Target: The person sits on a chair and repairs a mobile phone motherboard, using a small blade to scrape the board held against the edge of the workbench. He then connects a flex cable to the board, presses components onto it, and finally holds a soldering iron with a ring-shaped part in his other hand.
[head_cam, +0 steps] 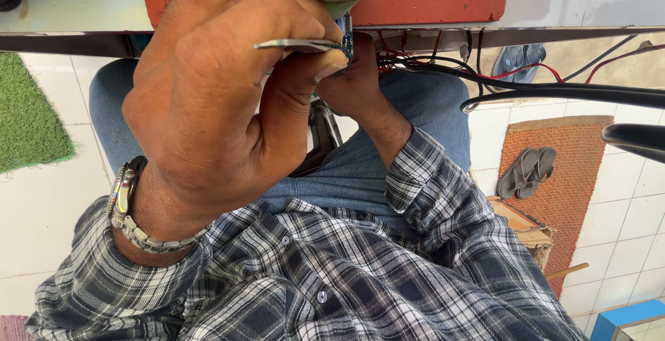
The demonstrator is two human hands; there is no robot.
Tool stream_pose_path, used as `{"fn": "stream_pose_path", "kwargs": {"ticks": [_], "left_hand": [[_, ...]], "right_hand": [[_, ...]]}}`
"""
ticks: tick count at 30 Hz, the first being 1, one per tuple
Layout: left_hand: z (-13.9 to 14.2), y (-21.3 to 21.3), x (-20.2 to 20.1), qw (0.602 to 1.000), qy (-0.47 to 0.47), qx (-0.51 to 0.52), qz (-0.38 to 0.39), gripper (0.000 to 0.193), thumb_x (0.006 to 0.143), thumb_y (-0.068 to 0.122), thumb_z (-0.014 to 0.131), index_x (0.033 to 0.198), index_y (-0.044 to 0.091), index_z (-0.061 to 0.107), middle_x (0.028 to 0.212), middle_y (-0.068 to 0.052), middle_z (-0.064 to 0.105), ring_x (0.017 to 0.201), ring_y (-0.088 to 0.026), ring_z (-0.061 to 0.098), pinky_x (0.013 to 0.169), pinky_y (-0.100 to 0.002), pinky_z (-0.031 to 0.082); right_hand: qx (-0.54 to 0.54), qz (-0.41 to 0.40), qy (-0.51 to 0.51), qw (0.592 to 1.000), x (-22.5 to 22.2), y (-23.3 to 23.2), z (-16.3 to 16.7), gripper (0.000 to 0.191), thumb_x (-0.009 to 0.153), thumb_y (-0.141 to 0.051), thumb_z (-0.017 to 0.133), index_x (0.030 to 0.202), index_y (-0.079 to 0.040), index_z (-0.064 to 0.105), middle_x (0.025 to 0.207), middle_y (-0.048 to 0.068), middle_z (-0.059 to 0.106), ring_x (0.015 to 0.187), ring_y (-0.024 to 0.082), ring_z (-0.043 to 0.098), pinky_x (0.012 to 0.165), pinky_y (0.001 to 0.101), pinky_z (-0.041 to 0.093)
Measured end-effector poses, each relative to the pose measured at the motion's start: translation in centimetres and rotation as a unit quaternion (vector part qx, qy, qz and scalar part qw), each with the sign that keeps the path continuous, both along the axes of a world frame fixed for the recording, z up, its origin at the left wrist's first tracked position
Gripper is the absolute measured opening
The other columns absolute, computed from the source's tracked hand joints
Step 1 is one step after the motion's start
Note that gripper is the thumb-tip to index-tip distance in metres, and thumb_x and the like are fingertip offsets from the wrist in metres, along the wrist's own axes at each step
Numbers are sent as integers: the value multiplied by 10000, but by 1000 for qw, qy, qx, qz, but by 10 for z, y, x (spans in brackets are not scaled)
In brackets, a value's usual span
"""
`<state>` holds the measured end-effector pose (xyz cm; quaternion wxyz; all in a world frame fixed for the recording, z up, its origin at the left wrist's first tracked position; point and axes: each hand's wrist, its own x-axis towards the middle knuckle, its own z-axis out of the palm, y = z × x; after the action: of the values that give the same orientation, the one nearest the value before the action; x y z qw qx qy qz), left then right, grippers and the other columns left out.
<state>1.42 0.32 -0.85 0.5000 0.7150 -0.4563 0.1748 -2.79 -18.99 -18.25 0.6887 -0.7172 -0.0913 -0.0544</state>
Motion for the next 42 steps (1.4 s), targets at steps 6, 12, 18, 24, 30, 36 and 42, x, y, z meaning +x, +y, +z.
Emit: {"fn": "stream_pose_path", "kwargs": {"ticks": [6,12,18,24,30,36,42], "left_hand": [[-1,0,1,1000,-4,-2,3,307,1124,-59,724,1333,22,514,1189,-82,711,951,-183,625,770,-296,487],[-1,1,1,1000,-4,3,5,315,1124,-58,730,1337,22,514,1198,-78,707,945,-180,618,761,-297,479],[-1,1,0,1000,-9,8,16,330,1114,-49,751,1355,26,538,1176,-70,704,918,-181,610,760,-303,489],[-1,0,-1,1000,-7,10,19,302,1108,-39,751,1325,25,552,1152,-60,702,918,-178,614,763,-303,491],[-2,2,-1,1000,-4,16,20,318,1082,-20,733,1339,43,557,1129,-49,707,917,-170,612,754,-300,480],[-3,3,0,1000,-9,22,21,322,1055,6,710,1340,43,565,1109,-48,706,903,-164,603,716,-299,444],[-4,3,0,999,-11,22,24,320,1044,9,713,1331,46,578,1106,-43,704,899,-165,600,746,-300,472]], "right_hand": [[-5,0,2,1000,1,1,1,147,983,-1,693,1126,-11,661,1057,93,738,1002,150,743,878,316,649],[-23,-6,-3,1000,1,1,0,152,975,9,692,1121,-7,654,1045,89,733,989,150,742,863,311,649],[-38,-16,5,999,1,1,0,167,941,54,611,1094,2,652,994,87,730,942,134,733,818,298,641],[-51,-33,15,998,1,1,2,131,1010,15,568,1108,9,654,986,76,732,922,125,729,791,284,622],[-44,-37,6,998,1,1,2,134,1019,-50,578,1116,19,638,1000,96,715,935,141,714,796,288,615],[-35,-18,29,999,1,1,1,104,1015,-19,602,1100,-6,661,995,88,738,932,145,755,813,308,655],[-24,-17,-5,1000,2,2,3,231,927,46,694,1149,-1,651,1106,104,727,1059,168,730,928,340,637]]}}
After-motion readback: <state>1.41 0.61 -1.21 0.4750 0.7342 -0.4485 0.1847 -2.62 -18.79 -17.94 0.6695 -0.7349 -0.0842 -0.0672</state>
